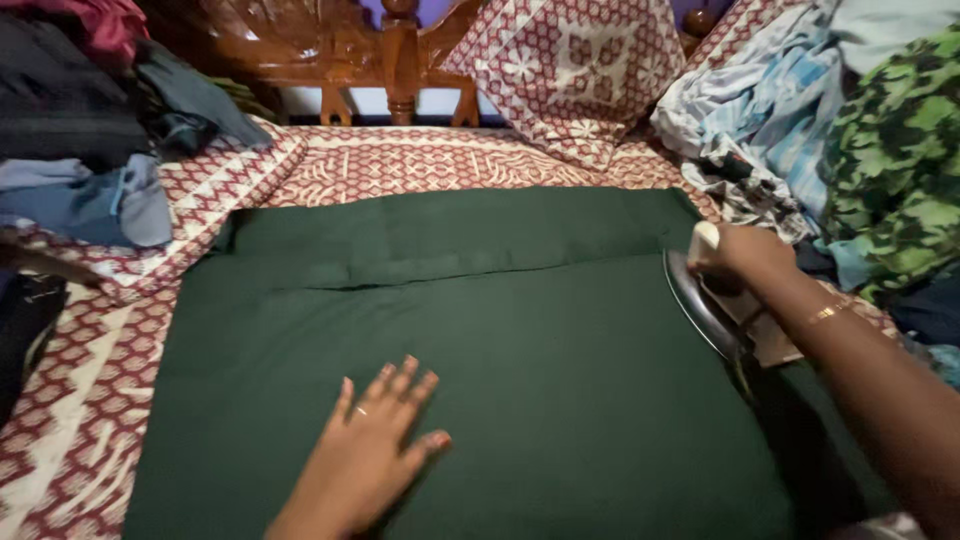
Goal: The person irons a dark green garment laid flat on a bed. They use an electric iron in their right hand and hold the fabric with their left hand, moving the iron back and forth across the surface.
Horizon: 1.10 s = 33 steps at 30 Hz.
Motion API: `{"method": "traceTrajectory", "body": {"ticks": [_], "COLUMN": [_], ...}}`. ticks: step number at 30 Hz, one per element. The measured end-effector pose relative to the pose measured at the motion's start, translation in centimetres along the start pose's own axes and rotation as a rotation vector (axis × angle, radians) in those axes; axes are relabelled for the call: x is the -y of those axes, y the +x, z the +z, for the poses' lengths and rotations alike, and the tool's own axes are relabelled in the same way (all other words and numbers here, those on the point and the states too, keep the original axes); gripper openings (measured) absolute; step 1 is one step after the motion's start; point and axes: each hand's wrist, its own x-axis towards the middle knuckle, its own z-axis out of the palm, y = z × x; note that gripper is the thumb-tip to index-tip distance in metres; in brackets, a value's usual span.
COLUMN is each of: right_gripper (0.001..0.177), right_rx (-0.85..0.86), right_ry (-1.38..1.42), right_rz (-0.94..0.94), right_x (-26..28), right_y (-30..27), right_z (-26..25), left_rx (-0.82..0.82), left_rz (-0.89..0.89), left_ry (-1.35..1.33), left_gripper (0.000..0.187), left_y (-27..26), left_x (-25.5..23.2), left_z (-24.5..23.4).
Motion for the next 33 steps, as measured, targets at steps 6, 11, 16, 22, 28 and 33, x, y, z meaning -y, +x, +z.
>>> {"method": "traceTrajectory", "body": {"ticks": [6,11,16,22,28,33], "right_gripper": [0.082,0.082,0.073,0.060,0.063,0.058], "right_rx": [0.025,-0.029,-0.005,-0.044,-0.074,-0.151], "right_ry": [-0.072,0.003,-0.056,0.207,0.152,0.145], "right_rz": [-0.045,-0.128,-0.114,-0.101,-0.227,-0.228], "right_x": [-5.2,-10.9,-15.8,-12.3,-1.6,5.0], "right_y": [-9.4,-15.3,-20.3,-29.6,-33.0,-29.7], "right_z": [-0.6,0.9,1.8,-0.1,-1.0,-3.5], "left_rx": [-0.149,-0.249,-0.258,-0.382,-0.426,-0.342], "left_rz": [-0.294,-0.493,-0.676,-0.546,-0.077,0.166], "left_ry": [0.112,0.280,0.333,0.548,0.267,0.089], "left_gripper": [0.080,0.080,0.064,0.057,0.058,0.059], "left_y": [-0.7,-2.8,-5.3,-5.4,-3.4,-1.8], "left_x": [5.4,9.5,11.5,8.1,0.8,-3.4], "left_z": [-2.4,-1.5,-2.7,-3.4,-3.1,-1.5]}}
